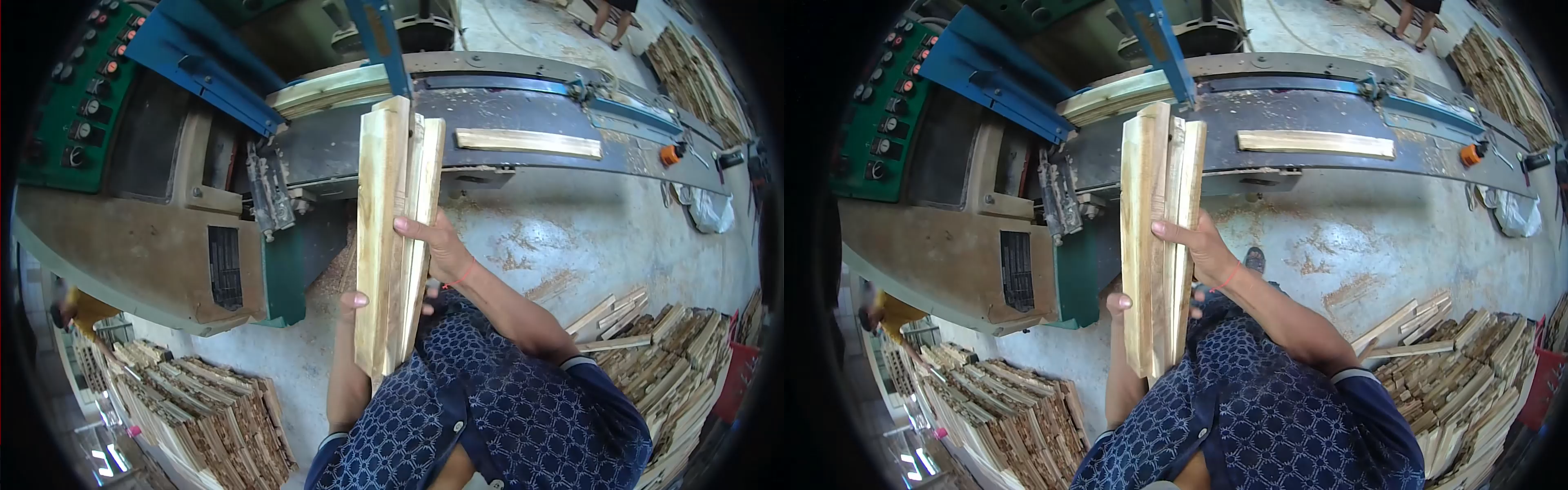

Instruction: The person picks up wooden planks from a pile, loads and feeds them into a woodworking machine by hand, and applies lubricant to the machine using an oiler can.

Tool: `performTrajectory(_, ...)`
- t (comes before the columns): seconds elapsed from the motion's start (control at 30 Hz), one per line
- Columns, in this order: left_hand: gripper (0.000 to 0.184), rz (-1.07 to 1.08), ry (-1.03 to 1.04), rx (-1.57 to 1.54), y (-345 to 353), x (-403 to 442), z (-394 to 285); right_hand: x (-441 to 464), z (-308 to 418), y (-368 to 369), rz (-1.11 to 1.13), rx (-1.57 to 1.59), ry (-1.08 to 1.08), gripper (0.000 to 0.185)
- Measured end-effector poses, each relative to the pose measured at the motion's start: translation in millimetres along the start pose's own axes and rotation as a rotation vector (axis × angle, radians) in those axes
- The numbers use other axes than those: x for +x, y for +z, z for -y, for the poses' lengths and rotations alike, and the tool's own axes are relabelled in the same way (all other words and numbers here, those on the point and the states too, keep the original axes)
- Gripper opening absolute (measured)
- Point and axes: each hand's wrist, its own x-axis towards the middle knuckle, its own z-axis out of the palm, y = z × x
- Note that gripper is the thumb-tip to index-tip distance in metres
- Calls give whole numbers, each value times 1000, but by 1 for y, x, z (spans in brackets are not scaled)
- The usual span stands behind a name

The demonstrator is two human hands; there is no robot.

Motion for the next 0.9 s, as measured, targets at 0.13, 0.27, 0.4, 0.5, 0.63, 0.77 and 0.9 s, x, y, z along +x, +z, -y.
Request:
performTrajectory(0.13,103,-334,180,302,-29,-12,-41,42,-19,23,-41,-277,-133,68)
performTrajectory(0.27,99,-415,295,340,-40,-10,-70,83,-23,42,72,-568,-54,75)
performTrajectory(0.4,95,-387,353,286,-54,-9,-108,104,-27,55,227,-835,-206,71)
performTrajectory(0.5,96,-411,375,260,-66,-14,-134,113,-39,79,123,-671,-125,71)
performTrajectory(0.63,93,-334,504,459,-52,6,-160,133,-26,64,123,-349,-75,61)
performTrajectory(0.77,85,-471,409,587,-79,-7,-170,141,28,47,168,-20,-305,52)
performTrajectory(0.9,85,-482,373,509,-68,-13,-167,149,99,73,55,-562,-222,59)
